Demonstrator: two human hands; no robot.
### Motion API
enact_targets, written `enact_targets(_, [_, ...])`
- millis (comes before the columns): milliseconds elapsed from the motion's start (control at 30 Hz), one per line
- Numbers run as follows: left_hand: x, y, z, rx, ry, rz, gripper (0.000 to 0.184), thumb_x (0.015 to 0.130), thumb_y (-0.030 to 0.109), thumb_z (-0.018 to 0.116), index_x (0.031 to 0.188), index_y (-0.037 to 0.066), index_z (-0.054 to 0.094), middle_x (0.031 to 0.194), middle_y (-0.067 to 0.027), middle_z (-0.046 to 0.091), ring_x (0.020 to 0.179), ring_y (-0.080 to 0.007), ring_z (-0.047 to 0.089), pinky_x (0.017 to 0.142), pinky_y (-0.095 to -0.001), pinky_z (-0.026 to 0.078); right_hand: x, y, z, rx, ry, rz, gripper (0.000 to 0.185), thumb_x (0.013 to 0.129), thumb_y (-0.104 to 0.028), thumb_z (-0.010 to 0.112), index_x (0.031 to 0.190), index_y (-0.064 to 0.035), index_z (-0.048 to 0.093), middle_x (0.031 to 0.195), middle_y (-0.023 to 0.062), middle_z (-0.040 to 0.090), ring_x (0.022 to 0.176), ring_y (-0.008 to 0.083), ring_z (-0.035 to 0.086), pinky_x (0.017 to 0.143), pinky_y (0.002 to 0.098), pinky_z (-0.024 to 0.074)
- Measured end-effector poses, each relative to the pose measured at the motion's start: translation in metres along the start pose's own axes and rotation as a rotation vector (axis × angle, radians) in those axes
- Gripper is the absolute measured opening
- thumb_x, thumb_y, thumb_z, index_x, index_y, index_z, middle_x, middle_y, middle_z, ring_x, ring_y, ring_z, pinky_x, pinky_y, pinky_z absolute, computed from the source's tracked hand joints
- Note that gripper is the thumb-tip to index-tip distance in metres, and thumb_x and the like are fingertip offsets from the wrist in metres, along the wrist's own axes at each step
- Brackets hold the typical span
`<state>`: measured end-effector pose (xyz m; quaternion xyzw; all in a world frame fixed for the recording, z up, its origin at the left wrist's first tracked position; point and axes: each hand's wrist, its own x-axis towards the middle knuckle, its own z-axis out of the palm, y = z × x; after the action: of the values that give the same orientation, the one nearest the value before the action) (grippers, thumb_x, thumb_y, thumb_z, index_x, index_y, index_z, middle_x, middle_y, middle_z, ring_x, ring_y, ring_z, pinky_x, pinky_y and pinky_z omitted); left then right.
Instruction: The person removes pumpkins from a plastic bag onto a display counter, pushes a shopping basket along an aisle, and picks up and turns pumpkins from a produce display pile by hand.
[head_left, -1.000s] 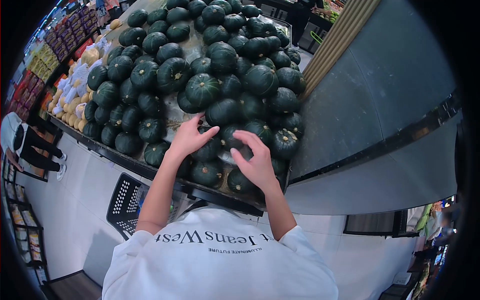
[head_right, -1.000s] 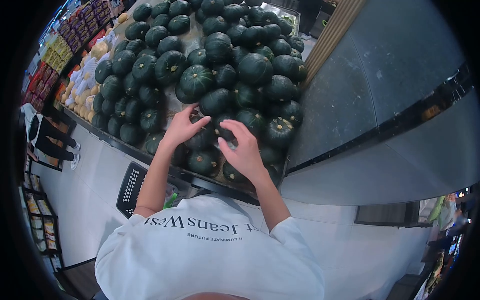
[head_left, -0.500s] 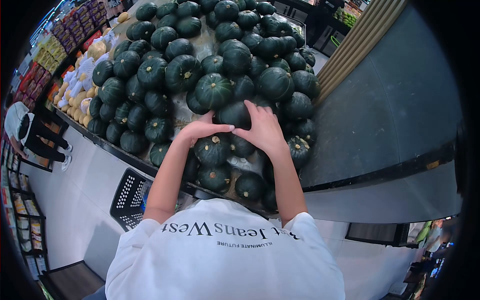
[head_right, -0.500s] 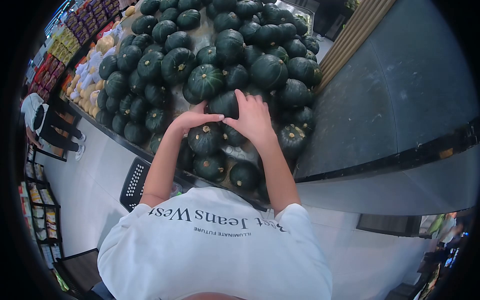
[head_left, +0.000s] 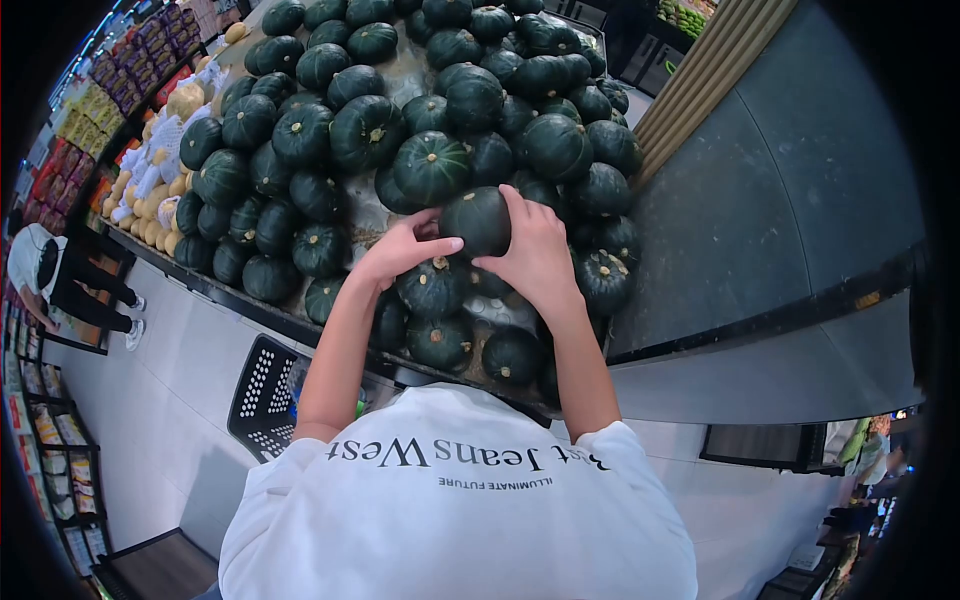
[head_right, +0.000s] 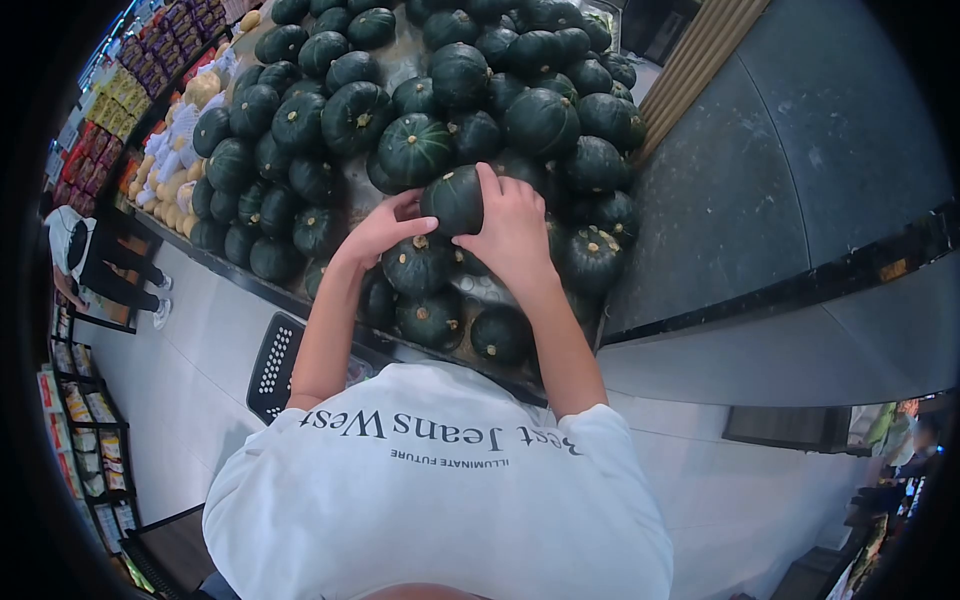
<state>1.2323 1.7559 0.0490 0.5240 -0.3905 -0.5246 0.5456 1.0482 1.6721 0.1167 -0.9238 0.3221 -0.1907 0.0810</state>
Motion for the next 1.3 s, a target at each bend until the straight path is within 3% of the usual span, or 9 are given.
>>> enact_targets(233, [-0.02, 0.008, 0.011, 0.139, 0.098, 0.18, 0.084, 0.067, 0.026, 0.084, 0.136, -0.003, 0.045, 0.124, -0.0146, 0.059, 0.116, -0.0228, 0.054, 0.1, -0.0347, 0.041, -0.018, -0.008, 0.004, 0.001, 0.143, -0.037, 0.094, 0.054, -0.021, 0.089, 0.134, -0.0065, 0.041, 0.12, 0.0182, 0.054, 0.122, 0.0352, 0.046, 0.106, 0.0508, 0.0315])
enact_targets(300, [-0.019, 0.005, 0.012, 0.131, 0.103, 0.154, 0.086, 0.065, 0.026, 0.085, 0.135, -0.003, 0.046, 0.123, -0.0153, 0.059, 0.117, -0.0242, 0.054, 0.101, -0.0357, 0.041, -0.021, -0.006, 0.009, 0.013, 0.147, -0.033, 0.094, 0.054, -0.02, 0.088, 0.135, -0.0069, 0.041, 0.121, 0.0178, 0.053, 0.122, 0.0357, 0.046, 0.106, 0.0519, 0.0314])
enact_targets(400, [-0.022, -0.002, 0.017, 0.221, 0.157, 0.303, 0.086, 0.063, 0.027, 0.086, 0.134, -0.002, 0.047, 0.121, -0.0155, 0.06, 0.115, -0.0243, 0.055, 0.1, -0.0356, 0.041, -0.026, -0.004, 0.014, 0.023, 0.178, -0.031, 0.095, 0.054, -0.018, 0.088, 0.135, -0.0075, 0.04, 0.123, 0.0165, 0.052, 0.122, 0.0361, 0.045, 0.106, 0.0532, 0.0308])
enact_targets(533, [-0.036, -0.002, 0.028, 0.291, 0.256, 0.354, 0.087, 0.062, 0.027, 0.086, 0.135, 0.0, 0.047, 0.12, -0.0165, 0.061, 0.115, -0.025, 0.057, 0.102, -0.0366, 0.041, -0.037, -0.004, 0.016, 0.034, 0.233, -0.061, 0.096, 0.052, -0.015, 0.088, 0.135, -0.0081, 0.04, 0.127, 0.0149, 0.05, 0.124, 0.0361, 0.043, 0.107, 0.0547, 0.0296])
enact_targets(1067, [-0.04, -0.007, 0.036, 0.339, 0.334, 0.437, 0.092, 0.057, 0.023, 0.088, 0.137, 0.003, 0.046, 0.121, -0.0163, 0.059, 0.111, -0.027, 0.059, 0.098, -0.0383, 0.045, -0.039, -0.001, 0.023, 0.016, 0.273, -0.078, 0.093, 0.052, -0.013, 0.087, 0.133, -0.0062, 0.041, 0.126, 0.0147, 0.052, 0.125, 0.0378, 0.043, 0.109, 0.0533, 0.0278])
enact_targets(1300, [-0.061, 0.012, 0.046, 0.455, 0.383, 0.691, 0.097, 0.055, 0.016, 0.088, 0.14, 0.005, 0.042, 0.119, -0.0129, 0.054, 0.11, -0.0265, 0.055, 0.096, -0.0382, 0.044, -0.045, -0.005, 0.013, 0.183, 0.44, -0.184, 0.093, 0.052, -0.01, 0.085, 0.134, -0.0067, 0.042, 0.131, 0.0132, 0.049, 0.129, 0.0348, 0.041, 0.112, 0.053, 0.0254])
